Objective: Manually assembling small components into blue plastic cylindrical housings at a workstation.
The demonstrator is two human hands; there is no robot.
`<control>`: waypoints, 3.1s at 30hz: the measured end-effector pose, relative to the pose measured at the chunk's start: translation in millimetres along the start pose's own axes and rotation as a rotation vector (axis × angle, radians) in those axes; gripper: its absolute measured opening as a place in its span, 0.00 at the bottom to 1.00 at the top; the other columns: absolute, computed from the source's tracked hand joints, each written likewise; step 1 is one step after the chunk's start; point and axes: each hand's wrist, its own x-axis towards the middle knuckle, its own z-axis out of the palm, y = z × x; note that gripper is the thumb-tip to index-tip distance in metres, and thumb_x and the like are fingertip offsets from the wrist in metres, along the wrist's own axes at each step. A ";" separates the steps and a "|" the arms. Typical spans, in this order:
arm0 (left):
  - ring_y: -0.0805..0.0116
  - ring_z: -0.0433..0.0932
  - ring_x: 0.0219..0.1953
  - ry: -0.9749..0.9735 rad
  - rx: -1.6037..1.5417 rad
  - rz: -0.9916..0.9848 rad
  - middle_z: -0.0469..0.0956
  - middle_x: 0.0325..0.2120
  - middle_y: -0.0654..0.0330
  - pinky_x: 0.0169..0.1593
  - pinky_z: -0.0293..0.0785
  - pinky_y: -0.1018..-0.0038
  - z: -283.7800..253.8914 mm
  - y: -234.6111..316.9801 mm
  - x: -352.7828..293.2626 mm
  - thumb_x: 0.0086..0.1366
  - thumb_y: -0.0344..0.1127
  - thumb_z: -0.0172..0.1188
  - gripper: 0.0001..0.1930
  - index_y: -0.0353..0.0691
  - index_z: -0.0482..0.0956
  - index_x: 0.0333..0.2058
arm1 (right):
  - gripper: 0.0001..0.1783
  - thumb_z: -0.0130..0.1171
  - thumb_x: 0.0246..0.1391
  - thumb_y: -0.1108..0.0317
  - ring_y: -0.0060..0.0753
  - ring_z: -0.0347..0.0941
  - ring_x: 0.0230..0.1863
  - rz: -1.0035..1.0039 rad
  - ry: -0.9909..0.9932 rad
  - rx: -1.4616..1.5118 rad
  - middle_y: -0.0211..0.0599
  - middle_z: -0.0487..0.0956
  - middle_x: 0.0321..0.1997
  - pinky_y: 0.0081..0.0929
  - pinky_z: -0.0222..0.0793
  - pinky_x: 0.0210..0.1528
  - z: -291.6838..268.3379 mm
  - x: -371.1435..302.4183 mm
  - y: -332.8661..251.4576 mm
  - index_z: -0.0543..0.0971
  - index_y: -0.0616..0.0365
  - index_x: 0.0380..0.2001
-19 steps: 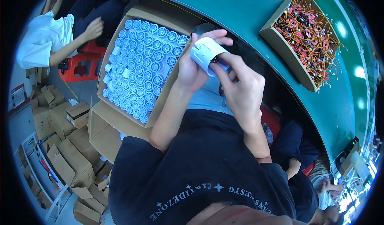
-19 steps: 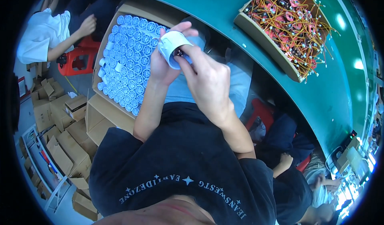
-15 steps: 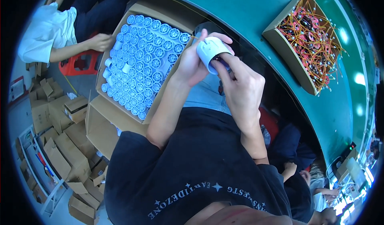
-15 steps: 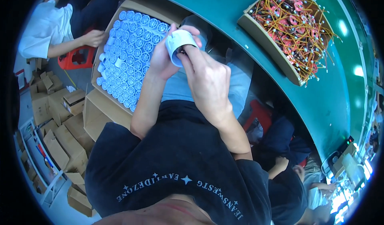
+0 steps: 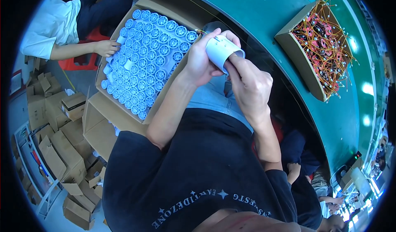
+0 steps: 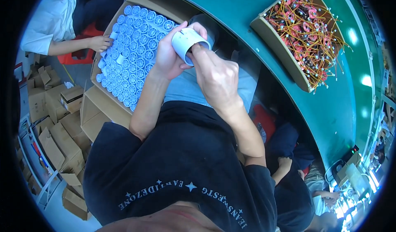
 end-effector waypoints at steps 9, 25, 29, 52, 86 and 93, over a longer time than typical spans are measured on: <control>0.80 0.63 0.14 0.033 -0.035 -0.100 0.71 0.22 0.60 0.09 0.49 0.87 -11.0 0.3 10.7 0.71 0.47 0.34 0.22 0.34 0.70 0.36 | 0.10 0.68 0.44 0.72 0.32 0.77 0.21 -0.022 -0.080 -0.049 0.38 0.79 0.23 0.21 0.69 0.22 -5.4 1.5 6.7 0.81 0.61 0.31; 0.67 0.80 0.36 0.139 0.379 -0.076 0.77 0.36 0.54 0.33 0.80 0.73 -6.4 5.2 -14.9 0.68 0.66 0.29 0.36 0.37 0.70 0.44 | 0.32 0.71 0.42 0.68 0.37 0.74 0.49 0.368 -0.222 0.620 0.45 0.76 0.46 0.27 0.72 0.50 -7.2 -6.0 27.0 0.72 0.66 0.52; 0.66 0.76 0.47 0.269 0.510 0.219 0.73 0.45 0.53 0.44 0.77 0.71 14.7 -11.8 -30.5 0.70 0.59 0.42 0.27 0.38 0.69 0.46 | 0.31 0.68 0.45 0.71 0.37 0.73 0.51 0.416 -0.094 0.629 0.44 0.74 0.47 0.29 0.71 0.52 -7.4 -8.4 22.5 0.71 0.67 0.53; 0.54 0.72 0.51 0.361 1.084 0.736 0.71 0.49 0.49 0.54 0.67 0.68 9.4 -39.3 -10.6 0.65 0.30 0.52 0.20 0.33 0.66 0.55 | 0.29 0.57 0.39 0.81 0.35 0.73 0.53 0.571 0.115 0.672 0.46 0.74 0.48 0.33 0.75 0.52 5.8 -10.3 5.8 0.71 0.70 0.51; 0.61 0.82 0.35 0.482 1.124 0.823 0.82 0.30 0.53 0.39 0.75 0.71 -25.7 96.1 51.5 0.62 0.30 0.57 0.08 0.32 0.80 0.36 | 0.49 0.74 0.39 0.64 0.45 0.64 0.62 0.282 0.029 0.421 0.53 0.63 0.62 0.38 0.64 0.61 -2.5 51.4 15.4 0.57 0.64 0.62; 0.51 0.80 0.39 0.832 1.512 0.738 0.82 0.34 0.48 0.45 0.74 0.63 -99.8 203.9 148.5 0.61 0.51 0.58 0.24 0.31 0.78 0.39 | 0.60 0.78 0.27 0.52 0.57 0.55 0.67 0.085 0.219 0.020 0.59 0.59 0.65 0.42 0.56 0.66 65.4 207.5 133.4 0.59 0.57 0.64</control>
